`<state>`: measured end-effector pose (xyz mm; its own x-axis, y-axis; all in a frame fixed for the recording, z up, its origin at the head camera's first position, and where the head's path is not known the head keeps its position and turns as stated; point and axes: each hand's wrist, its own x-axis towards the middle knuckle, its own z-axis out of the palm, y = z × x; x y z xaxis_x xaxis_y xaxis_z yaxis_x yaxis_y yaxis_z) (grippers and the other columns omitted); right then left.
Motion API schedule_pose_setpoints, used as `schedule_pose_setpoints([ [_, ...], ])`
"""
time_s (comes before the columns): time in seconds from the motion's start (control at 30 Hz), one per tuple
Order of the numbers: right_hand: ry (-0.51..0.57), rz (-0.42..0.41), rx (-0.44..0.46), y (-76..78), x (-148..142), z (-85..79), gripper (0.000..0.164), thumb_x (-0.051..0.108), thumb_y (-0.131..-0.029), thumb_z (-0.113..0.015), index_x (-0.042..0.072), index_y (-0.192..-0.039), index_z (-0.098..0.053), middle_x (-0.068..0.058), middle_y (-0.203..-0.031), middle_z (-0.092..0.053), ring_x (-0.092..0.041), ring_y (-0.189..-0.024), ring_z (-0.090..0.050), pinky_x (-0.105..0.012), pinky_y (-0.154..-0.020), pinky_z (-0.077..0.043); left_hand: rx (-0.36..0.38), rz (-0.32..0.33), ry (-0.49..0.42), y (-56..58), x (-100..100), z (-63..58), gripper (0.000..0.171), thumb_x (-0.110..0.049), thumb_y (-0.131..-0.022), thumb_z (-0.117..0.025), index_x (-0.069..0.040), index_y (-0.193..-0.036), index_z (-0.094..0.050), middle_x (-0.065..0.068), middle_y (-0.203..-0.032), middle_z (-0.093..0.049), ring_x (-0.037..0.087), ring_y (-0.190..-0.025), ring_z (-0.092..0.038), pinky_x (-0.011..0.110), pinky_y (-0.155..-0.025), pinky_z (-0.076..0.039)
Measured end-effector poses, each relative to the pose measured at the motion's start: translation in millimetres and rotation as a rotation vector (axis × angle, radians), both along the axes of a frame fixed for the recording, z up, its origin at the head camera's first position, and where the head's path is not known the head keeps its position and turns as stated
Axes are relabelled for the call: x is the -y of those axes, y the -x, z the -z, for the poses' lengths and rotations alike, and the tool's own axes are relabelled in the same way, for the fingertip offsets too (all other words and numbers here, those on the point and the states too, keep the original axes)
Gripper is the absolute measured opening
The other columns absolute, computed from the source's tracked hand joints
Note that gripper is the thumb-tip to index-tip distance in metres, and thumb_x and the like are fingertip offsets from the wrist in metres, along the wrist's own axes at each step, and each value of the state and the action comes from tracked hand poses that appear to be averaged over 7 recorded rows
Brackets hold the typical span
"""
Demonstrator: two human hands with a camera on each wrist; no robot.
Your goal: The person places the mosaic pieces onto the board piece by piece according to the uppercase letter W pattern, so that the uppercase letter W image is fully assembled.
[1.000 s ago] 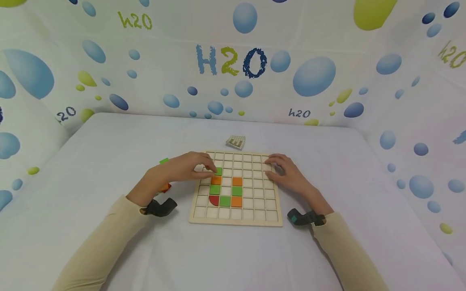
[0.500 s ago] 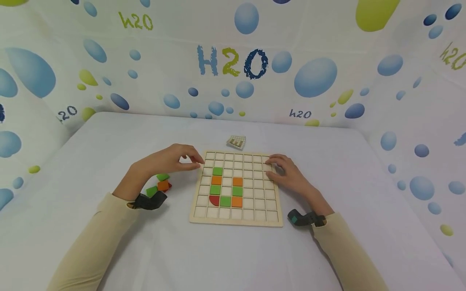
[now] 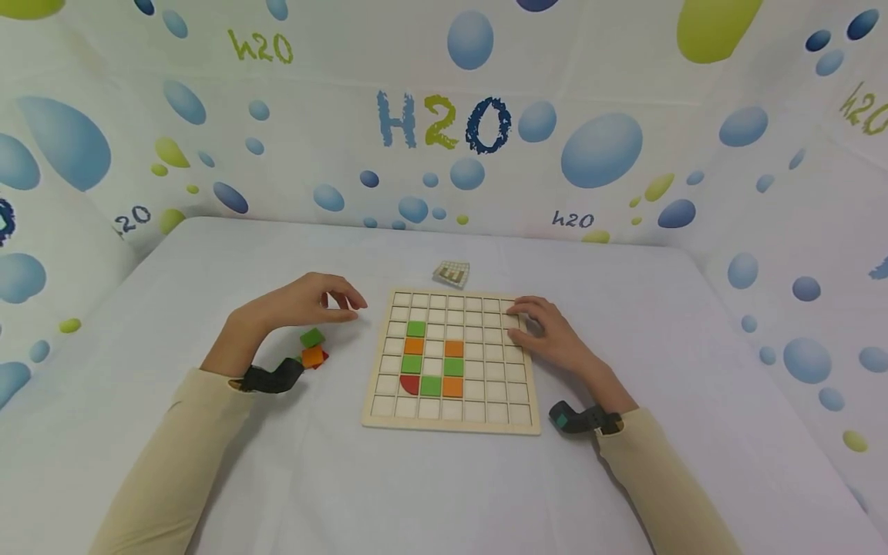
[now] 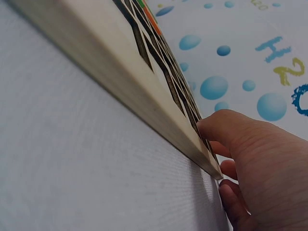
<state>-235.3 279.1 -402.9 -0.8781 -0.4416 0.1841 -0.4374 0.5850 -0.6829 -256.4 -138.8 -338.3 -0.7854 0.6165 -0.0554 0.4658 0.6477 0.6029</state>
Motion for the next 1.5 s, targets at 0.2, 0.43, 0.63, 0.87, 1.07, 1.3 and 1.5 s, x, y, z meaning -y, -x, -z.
schedule_pose_setpoints([
  [0.2, 0.005, -0.005, -0.002, -2.3, -0.4, 0.1, 0.034, 0.008, -0.093, -0.064, 0.000, -0.125, -0.058, -0.023, -0.140, -0.043, -0.042, -0.133, -0.036, -0.059, -0.107, -0.031, 0.018, -0.035, 0.004, 3.1, 9.7, 5.4, 0.024, -0.013, -0.091, -0.067, -0.006, -0.114, -0.069, 0.008, -0.110, -0.068, 0.022, -0.098, -0.060, 0.042, -0.089, -0.051],
  [0.43, 0.018, -0.006, 0.001, -3.5, -0.9, 1.3, 0.034, 0.007, -0.092, -0.065, 0.001, -0.125, -0.059, -0.022, -0.140, -0.044, -0.040, -0.133, -0.037, -0.057, -0.108, -0.032, -0.006, -0.045, -0.025, 3.8, 20.8, 8.2, 0.024, -0.007, -0.089, -0.067, -0.002, -0.113, -0.069, 0.011, -0.109, -0.068, 0.025, -0.097, -0.061, 0.045, -0.089, -0.051],
  [0.63, 0.012, -0.002, 0.002, -3.7, -1.1, 2.3, 0.034, 0.008, -0.092, -0.066, 0.002, -0.125, -0.059, -0.022, -0.140, -0.044, -0.040, -0.133, -0.037, -0.057, -0.108, -0.032, 0.007, -0.098, -0.030, 4.4, 29.3, 12.2, 0.027, -0.006, -0.088, -0.069, -0.001, -0.114, -0.069, 0.011, -0.111, -0.067, 0.028, -0.105, -0.057, 0.048, -0.093, -0.048],
  [0.87, 0.017, 0.001, 0.002, -3.2, -1.3, 2.3, 0.034, 0.007, -0.093, -0.065, 0.001, -0.125, -0.059, -0.022, -0.140, -0.044, -0.040, -0.133, -0.037, -0.057, -0.108, -0.031, 0.020, -0.149, -0.002, 3.8, 37.1, 14.5, 0.033, -0.009, -0.085, -0.072, -0.003, -0.117, -0.068, 0.013, -0.115, -0.063, 0.031, -0.105, -0.054, 0.047, -0.090, -0.048],
  [1.07, 0.015, -0.002, 0.000, -3.1, -0.6, 1.5, 0.034, 0.008, -0.093, -0.065, 0.001, -0.125, -0.059, -0.022, -0.140, -0.044, -0.040, -0.133, -0.037, -0.057, -0.108, -0.032, 0.022, -0.178, 0.064, 0.3, 43.5, 11.7, 0.042, -0.015, -0.081, -0.077, -0.005, -0.121, -0.067, 0.016, -0.121, -0.055, 0.032, -0.105, -0.052, 0.044, -0.086, -0.049],
  [1.3, 0.001, 0.002, 0.003, -3.2, 0.3, -1.3, 0.034, 0.009, -0.093, -0.065, 0.002, -0.126, -0.059, -0.021, -0.141, -0.043, -0.040, -0.134, -0.036, -0.058, -0.108, -0.031, 0.122, -0.206, 0.065, 0.7, 50.6, 14.5, 0.042, -0.016, -0.086, -0.072, -0.006, -0.126, -0.064, 0.016, -0.122, -0.054, 0.032, -0.110, -0.051, 0.047, -0.094, -0.046],
  [1.5, 0.016, -0.002, 0.002, -2.9, 1.2, -1.7, 0.034, 0.008, -0.093, -0.065, 0.001, -0.125, -0.059, -0.022, -0.141, -0.044, -0.040, -0.134, -0.036, -0.057, -0.109, -0.031, 0.125, -0.190, 0.052, 1.3, 53.0, 13.0, 0.035, -0.010, -0.089, -0.066, -0.005, -0.123, -0.066, 0.017, -0.121, -0.054, 0.033, -0.108, -0.053, 0.048, -0.095, -0.046],
])
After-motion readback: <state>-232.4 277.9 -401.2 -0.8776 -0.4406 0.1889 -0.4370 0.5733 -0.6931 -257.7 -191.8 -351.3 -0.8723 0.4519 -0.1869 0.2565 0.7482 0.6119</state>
